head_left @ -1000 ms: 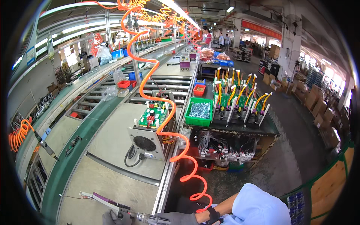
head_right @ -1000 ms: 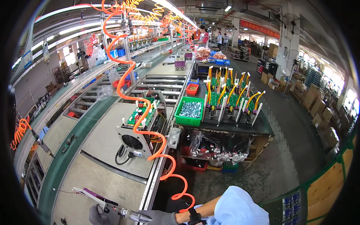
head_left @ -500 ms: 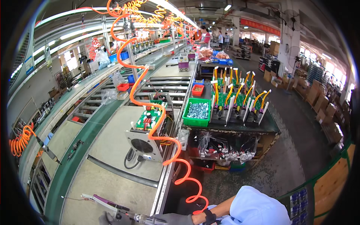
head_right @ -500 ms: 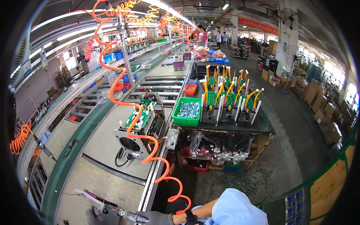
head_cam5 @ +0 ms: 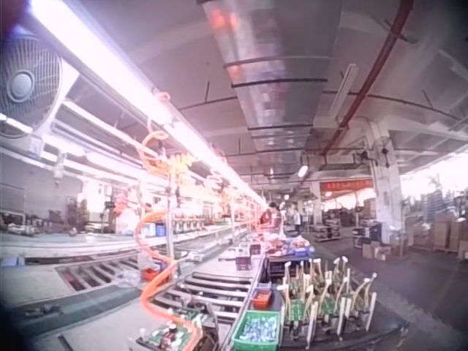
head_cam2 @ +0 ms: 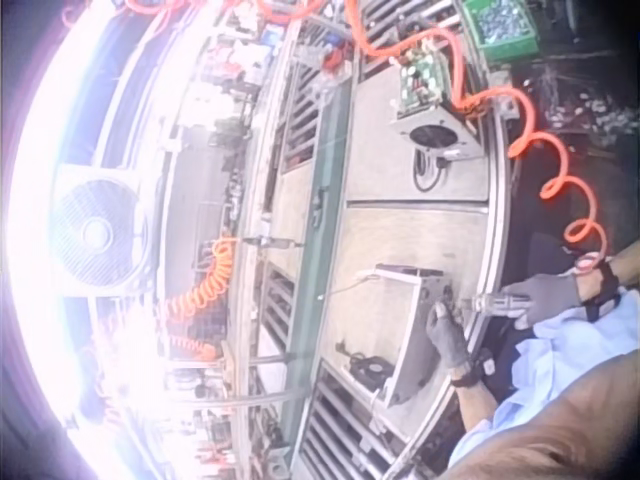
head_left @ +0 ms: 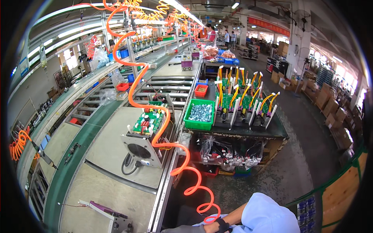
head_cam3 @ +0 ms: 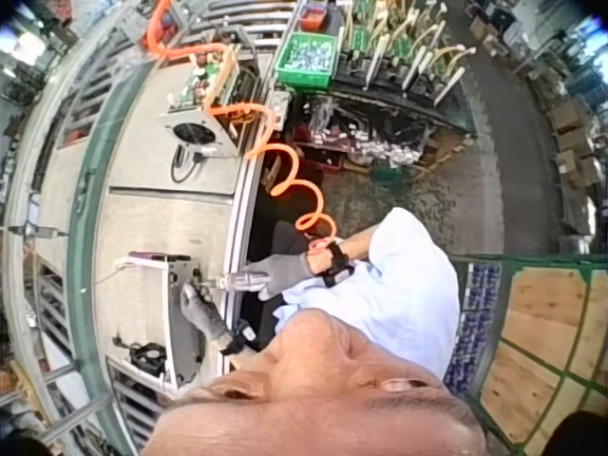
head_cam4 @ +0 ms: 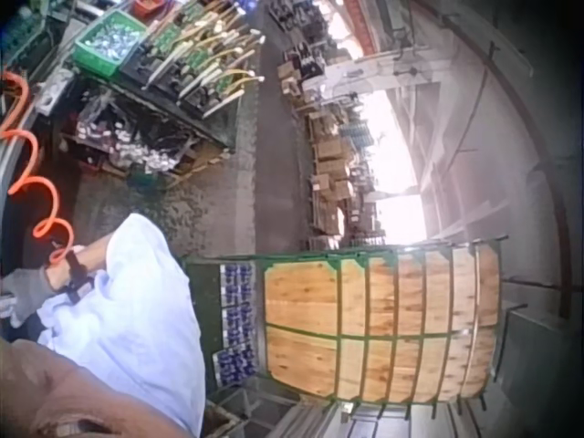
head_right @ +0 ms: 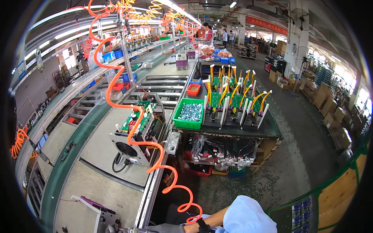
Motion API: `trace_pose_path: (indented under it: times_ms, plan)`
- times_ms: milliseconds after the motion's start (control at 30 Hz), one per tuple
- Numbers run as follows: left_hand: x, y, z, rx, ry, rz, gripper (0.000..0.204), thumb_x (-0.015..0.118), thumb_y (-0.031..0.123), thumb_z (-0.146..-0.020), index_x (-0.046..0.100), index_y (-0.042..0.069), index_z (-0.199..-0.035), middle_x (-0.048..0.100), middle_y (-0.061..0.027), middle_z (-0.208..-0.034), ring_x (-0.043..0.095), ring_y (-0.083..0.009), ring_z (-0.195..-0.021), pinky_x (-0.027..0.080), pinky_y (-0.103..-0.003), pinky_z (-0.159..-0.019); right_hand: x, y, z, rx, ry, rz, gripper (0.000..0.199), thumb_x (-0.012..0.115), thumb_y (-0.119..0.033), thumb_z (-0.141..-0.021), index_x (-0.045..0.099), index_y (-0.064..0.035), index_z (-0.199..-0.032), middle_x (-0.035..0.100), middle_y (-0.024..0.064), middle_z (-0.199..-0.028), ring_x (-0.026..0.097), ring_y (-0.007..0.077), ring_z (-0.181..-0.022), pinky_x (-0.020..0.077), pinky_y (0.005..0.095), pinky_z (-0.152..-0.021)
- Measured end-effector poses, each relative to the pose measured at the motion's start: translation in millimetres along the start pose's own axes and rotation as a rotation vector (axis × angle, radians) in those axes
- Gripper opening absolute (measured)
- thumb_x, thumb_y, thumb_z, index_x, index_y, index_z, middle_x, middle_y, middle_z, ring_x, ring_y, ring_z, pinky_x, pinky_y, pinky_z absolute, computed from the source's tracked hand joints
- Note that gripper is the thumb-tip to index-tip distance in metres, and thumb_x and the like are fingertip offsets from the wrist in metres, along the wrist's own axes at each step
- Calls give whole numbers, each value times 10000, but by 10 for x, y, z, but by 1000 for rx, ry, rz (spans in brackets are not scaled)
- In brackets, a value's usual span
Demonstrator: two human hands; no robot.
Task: Assembling and wiring electrical components into an inverter chassis on a factory assembly line.
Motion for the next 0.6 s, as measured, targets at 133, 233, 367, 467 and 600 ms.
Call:
trace_pose_path:
  times_ms: [133,233,367,467,600]
  plan:
    - [-38,-154,-116,-32,-93,21,277,661,288,-1073,684,12,-1059,552,11,-740,473,-85,-583,376,-235,-522,26,147,-18,38,-1,39,875,849,-292,-787,479,-22,-1532,701,197,-1305,690,281,-1198,543,400,-1032]
    - [-124,-265,-186,-78,-129,-90,285,658,309,-1074,668,27,-1034,536,5,-723,466,-86,-570,373,-231,-514,-5,108,-44,-23,-29,12,840,849,-284,-797,495,-7,-1506,711,179,-1265,697,255,-1148,552,403,-997]
    - [-122,-351,-224,-77,-215,-2,319,685,361,-1053,647,46,-1026,545,5,-727,472,-85,-571,372,-227,-513,-16,155,-3,166,-186,-128,781,850,-286,-816,523,-10,-1469,715,145,-1198,694,229,-1049,568,404,-909]
    - [-70,-496,-247,-108,-160,107,355,715,416,-1025,643,69,-1030,556,16,-740,477,-77,-575,372,-233,-502,-59,178,-7,248,-131,-175,753,848,-284,-833,531,-24,-1465,708,125,-1169,687,221,-1007,573,402,-864]
    - [52,-514,-190,-42,-184,-266,360,665,308,-1014,707,-46,-964,693,-50,-771,621,-158,-568,504,-332,-585,-105,197,-188,176,-32,-96,685,823,-327,-864,534,-99,-1442,663,68,-1064,615,152,-781,533,332,-675]
Point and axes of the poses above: each hand's wrist, its own z-axis away from the middle knuckle, its own x-axis out of the palm, y = z × x, the point moved 8 cm from there along -z, towards the middle knuckle
